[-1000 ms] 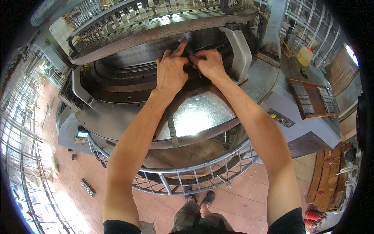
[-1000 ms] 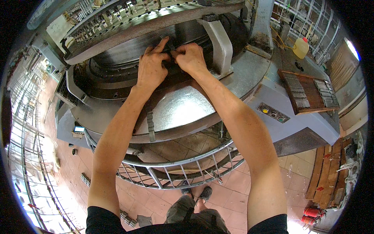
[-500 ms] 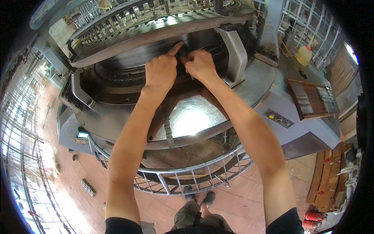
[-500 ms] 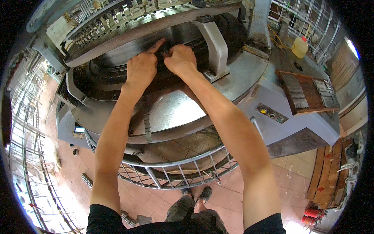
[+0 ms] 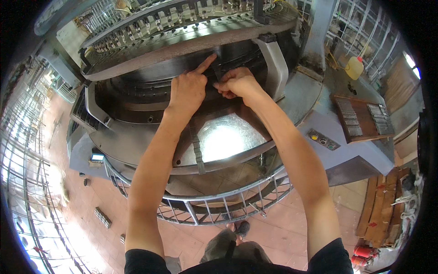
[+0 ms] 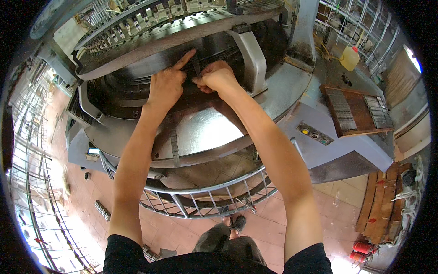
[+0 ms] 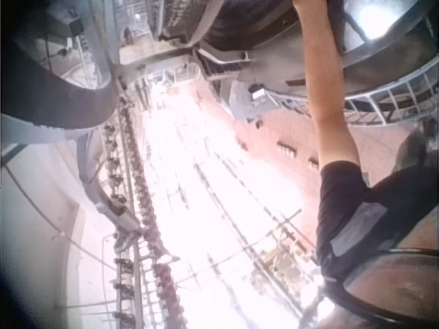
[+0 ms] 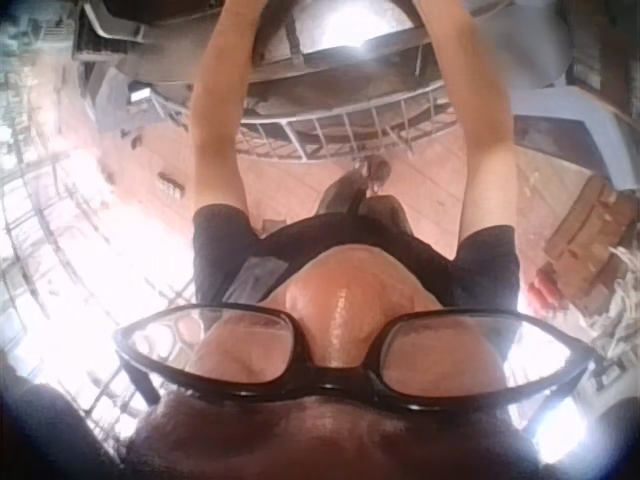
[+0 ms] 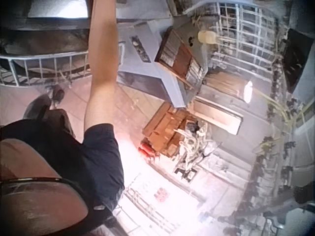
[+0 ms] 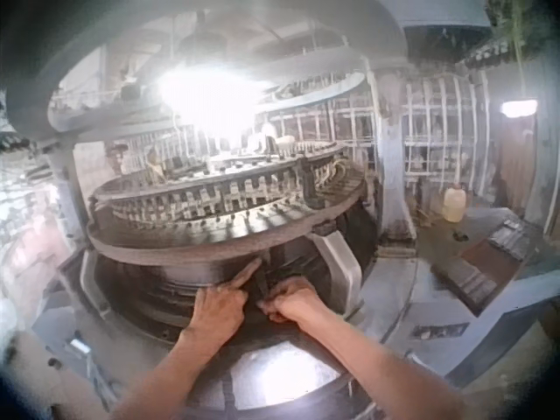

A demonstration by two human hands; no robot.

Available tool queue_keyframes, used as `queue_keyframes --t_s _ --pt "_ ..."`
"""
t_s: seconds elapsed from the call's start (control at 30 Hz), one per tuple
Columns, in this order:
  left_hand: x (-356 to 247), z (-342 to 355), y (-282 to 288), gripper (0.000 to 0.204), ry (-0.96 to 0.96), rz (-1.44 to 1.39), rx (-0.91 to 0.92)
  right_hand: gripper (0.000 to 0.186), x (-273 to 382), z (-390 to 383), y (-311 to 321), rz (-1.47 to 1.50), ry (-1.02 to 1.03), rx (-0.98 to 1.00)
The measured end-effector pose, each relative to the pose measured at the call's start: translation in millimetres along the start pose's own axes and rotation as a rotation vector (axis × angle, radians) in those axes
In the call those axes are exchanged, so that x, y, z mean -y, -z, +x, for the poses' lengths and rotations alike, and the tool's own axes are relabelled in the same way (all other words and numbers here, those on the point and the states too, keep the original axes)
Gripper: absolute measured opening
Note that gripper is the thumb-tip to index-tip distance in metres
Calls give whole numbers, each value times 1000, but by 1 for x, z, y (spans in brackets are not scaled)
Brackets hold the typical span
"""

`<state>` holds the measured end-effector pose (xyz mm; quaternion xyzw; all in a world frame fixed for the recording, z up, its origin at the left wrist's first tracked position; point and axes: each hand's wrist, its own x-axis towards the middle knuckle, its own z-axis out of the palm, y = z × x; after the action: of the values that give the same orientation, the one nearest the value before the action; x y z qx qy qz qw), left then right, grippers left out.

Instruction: The person repeatedly picks up small metal strips from a wooden tray and inserts them into slots on a large circular machine. They handle the strips one by one, aligning and pressing them into place on the machine's inner rim.

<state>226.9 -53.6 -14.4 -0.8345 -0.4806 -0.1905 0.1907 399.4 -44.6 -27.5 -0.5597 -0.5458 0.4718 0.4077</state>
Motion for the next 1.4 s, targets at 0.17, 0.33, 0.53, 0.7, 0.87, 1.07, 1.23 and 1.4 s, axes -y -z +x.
queue_keyframes --t_s 0.17,0.33,0.53,0.7,0.87,1.07,1.23,1.4 --pt "-2 -5 -5 27 -1 5 -68 20 -5 -4 -1 -85 83 -105" --pt "0 -6 -3 34 -73 0 -64 23 -11 -3 -2 -641 513 -292" --pt "7 -2 -1 61 -10 -43 -37 21 -23 5 -10 -509 608 -331" --pt "4 0 -2 60 -11 -50 11 21 -32 -6 0 -433 543 -249" --pt "9 3 0 31 -24 -110 -2 20 -31 0 -3 -396 525 -263" --pt "14 5 -4 41 -34 -128 -12 19 -38 6 -5 -499 595 -261" --pt "19 11 -4 23 -29 -151 -40 20 -33 11 -7 -382 649 -325" --pt "16 12 -8 20 28 -124 11 19 -36 8 -4 -427 608 -231"
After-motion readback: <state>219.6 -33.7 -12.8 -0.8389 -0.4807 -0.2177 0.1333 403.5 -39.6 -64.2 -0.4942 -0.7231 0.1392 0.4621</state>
